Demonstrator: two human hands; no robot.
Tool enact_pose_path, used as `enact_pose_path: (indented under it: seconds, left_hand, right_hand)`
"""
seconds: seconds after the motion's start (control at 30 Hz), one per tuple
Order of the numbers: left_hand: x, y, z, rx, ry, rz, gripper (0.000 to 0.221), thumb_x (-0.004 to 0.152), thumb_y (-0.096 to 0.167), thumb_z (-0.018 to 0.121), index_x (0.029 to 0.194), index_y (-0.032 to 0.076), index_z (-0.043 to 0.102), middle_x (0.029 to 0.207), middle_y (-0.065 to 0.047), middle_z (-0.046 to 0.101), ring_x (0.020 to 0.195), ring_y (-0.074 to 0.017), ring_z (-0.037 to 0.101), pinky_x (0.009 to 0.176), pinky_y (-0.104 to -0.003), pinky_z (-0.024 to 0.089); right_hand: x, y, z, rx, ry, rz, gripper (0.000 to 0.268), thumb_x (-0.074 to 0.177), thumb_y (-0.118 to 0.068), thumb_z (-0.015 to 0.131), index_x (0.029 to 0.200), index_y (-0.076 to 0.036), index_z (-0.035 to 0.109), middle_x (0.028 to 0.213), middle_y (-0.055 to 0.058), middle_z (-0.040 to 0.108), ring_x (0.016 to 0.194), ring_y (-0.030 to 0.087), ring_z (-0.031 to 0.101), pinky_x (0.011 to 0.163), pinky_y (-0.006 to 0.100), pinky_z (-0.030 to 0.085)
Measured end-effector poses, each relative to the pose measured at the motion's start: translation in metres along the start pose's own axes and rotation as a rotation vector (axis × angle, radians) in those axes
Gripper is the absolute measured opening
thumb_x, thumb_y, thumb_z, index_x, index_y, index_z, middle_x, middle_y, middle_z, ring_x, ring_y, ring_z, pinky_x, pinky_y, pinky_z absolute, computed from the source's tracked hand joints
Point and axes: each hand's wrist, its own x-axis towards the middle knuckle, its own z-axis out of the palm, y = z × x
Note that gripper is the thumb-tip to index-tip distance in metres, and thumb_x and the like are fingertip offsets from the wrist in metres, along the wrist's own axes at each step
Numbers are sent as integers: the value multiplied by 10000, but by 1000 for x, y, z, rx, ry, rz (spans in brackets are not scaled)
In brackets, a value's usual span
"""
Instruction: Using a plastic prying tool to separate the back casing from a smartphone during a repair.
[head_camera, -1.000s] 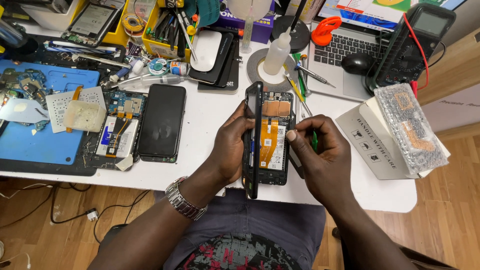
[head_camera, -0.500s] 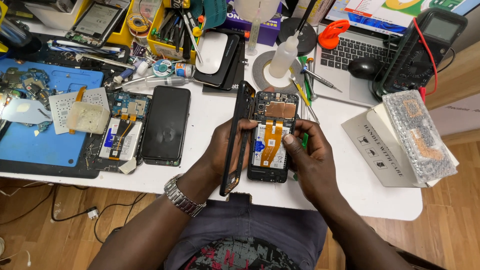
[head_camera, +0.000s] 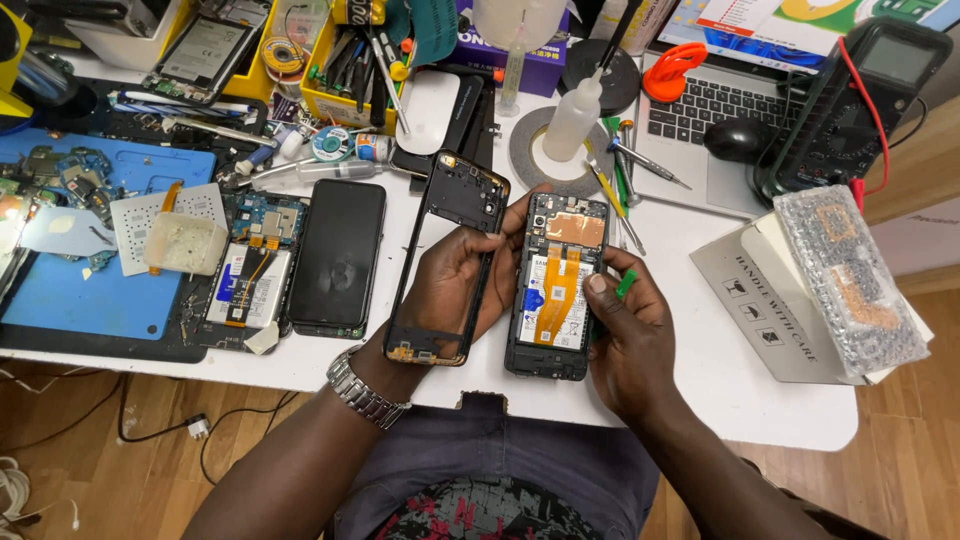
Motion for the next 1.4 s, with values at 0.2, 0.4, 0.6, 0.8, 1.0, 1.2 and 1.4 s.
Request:
enact_pose_path:
  seconds: [0.2,0.4,0.6,0.8,1.0,1.2,1.4]
  left_hand:
    - [21,-3,-73,613,-40,-38,744,934,355,392,1603,38,321,1444,-125,511,1120,-184,523,859,-264,419]
    - [14,27,-58,975,197,-98,549,1004,383,503,1454,77,577,868,-86,567,605,-143,575,457,-223,432]
    - [-3,48,4,1405,139,-276,666,1035,557,476,688,10,631,447,-76,423,393,-153,434,406,-245,323]
    - [-6,44,-18,1390,98,-357,346,975,216,651,1137,-89,680,622,-168,686,418,-182,646,316,-248,469]
    - [-6,53,-13,1442,87,-500,247,896,74,718,1084,-81,677,732,-205,733,457,-195,681,318,-235,498]
    - [-6,63,-11,1314,71,-510,449,955,40,510,1376,-118,520,1003,-274,739,699,-260,775,540,-321,676]
    - [-6,64,-11,1086,135,-408,711,886,239,557,1504,-40,343,1128,-308,667,814,-387,781,599,-428,672]
  right_hand:
    - [-1,9,-5,56,58,1,380,968,-169,590,1318,-32,530,995,171,735,749,171,701,645,251,566]
    - [1,12,-7,136,68,-4,391,960,-174,596,1318,-36,524,1001,172,727,794,205,735,726,312,622]
    - [0,15,-8,130,38,-7,398,948,-185,600,1310,-47,510,1019,173,723,848,215,745,805,349,641]
    - [3,17,-8,116,10,7,407,949,-186,578,1322,-51,488,1045,166,699,889,218,731,854,366,638]
    - [5,21,-12,113,2,21,408,950,-179,576,1326,-51,485,1059,155,688,902,211,726,850,357,634]
    - [7,20,-12,105,-30,41,396,947,-178,582,1314,-62,490,1033,118,681,906,191,713,867,336,623]
    - [8,21,-15,128,-46,64,380,937,-167,586,1291,-60,497,1002,127,686,889,205,721,849,353,628]
